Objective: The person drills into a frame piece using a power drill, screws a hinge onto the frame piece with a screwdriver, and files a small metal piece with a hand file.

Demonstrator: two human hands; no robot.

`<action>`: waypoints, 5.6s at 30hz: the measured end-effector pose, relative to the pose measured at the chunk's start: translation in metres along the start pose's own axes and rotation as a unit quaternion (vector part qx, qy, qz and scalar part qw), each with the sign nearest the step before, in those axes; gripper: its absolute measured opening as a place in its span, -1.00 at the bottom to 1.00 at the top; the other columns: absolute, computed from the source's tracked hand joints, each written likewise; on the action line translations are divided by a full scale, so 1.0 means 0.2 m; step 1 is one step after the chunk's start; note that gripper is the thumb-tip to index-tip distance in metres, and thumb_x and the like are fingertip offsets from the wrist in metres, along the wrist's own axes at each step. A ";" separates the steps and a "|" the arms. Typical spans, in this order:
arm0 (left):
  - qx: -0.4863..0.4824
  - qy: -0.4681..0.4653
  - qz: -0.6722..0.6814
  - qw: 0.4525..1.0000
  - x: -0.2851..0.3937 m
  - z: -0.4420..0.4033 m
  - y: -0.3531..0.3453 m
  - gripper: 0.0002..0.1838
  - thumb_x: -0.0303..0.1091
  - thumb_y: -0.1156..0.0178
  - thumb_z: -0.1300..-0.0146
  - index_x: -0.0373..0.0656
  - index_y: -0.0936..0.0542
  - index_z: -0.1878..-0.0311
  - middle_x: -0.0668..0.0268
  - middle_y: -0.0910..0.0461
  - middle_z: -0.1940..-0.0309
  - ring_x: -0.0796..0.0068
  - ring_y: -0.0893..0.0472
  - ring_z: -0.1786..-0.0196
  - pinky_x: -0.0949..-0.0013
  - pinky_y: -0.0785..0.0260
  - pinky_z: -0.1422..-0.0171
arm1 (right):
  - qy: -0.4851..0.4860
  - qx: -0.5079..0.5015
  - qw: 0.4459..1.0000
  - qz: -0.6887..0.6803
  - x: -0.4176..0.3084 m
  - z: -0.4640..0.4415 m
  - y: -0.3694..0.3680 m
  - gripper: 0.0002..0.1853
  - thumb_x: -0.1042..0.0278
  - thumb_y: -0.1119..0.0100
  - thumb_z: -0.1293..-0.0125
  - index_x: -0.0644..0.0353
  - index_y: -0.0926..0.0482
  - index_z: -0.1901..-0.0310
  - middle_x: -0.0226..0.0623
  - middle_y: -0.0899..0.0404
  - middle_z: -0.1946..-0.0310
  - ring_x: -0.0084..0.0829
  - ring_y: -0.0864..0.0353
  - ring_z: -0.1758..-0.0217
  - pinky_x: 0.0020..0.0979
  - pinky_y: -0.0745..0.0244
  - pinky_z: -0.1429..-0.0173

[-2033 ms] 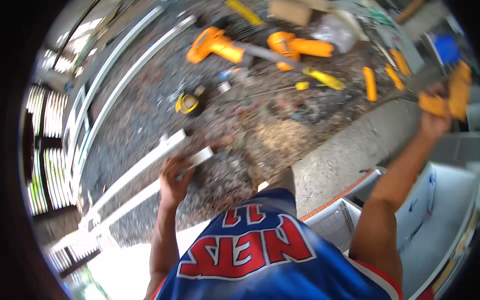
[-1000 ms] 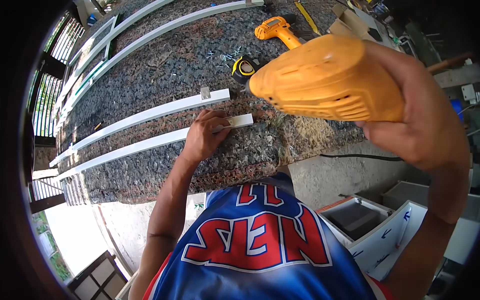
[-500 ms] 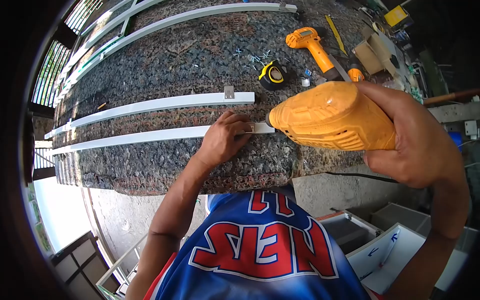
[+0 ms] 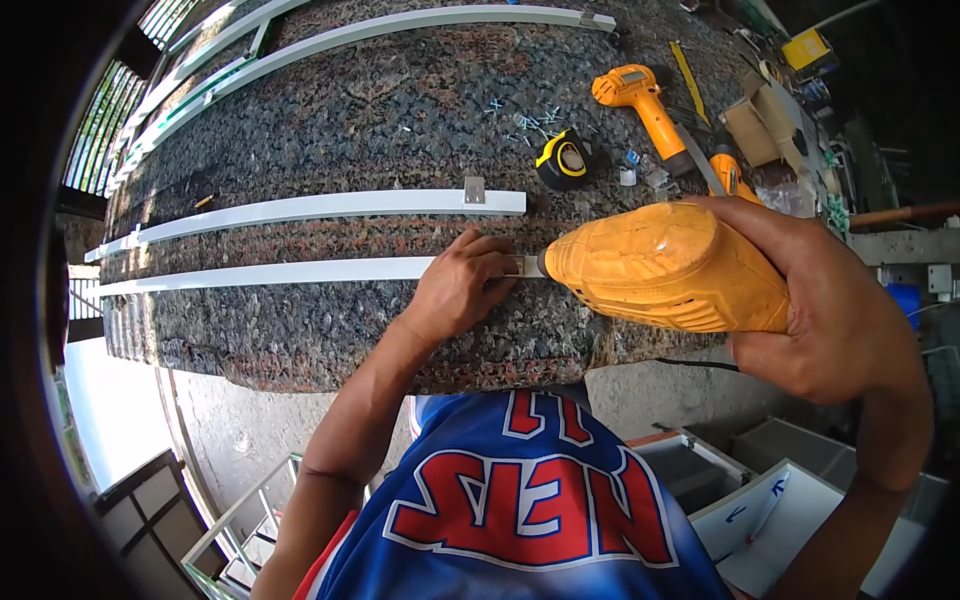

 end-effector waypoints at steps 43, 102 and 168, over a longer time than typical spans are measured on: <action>-0.011 0.013 0.006 1.000 0.00 -0.01 0.00 -0.82 -0.38 -0.36 -0.22 -0.19 -0.70 0.14 0.20 -0.68 -0.06 0.10 -0.60 -0.09 0.15 -0.48 -0.27 | 0.002 -0.052 0.998 0.045 0.01 -0.10 -0.07 -0.16 0.62 -0.25 -0.01 0.38 -0.33 -0.45 -0.08 -0.68 -0.11 -0.31 -0.67 -0.19 -0.34 -0.51 -0.32; 0.002 0.018 0.005 1.000 -0.02 0.00 0.00 -0.80 -0.43 -0.39 -0.13 -0.17 -0.72 0.16 0.21 -0.70 -0.07 0.14 -0.63 -0.05 0.19 -0.55 -0.17 | 0.044 -0.047 0.979 0.194 -0.02 0.05 -0.26 -0.13 0.52 -0.42 -0.04 0.36 -0.31 -0.44 0.12 -0.70 -0.01 0.05 -0.79 0.13 -0.13 -0.69 0.01; -0.038 0.025 -0.047 0.998 0.11 -0.09 0.00 -0.89 -0.45 -0.42 -0.13 -0.16 -0.71 0.27 0.12 -0.73 0.03 0.00 -0.66 -0.05 0.08 -0.50 -0.19 | 0.109 0.615 0.356 -0.695 3.17 0.72 0.01 -0.55 -0.02 0.01 -0.64 0.17 -0.42 -0.27 -0.16 -0.56 0.03 -0.17 -0.66 0.14 -0.17 -0.70 0.08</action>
Point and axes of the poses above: each hand's wrist, its own z-axis away from the middle knuckle, its own y-axis out of the back of the hand, x = y × z, the point moved 7 cm from there along -z, towards the middle knuckle
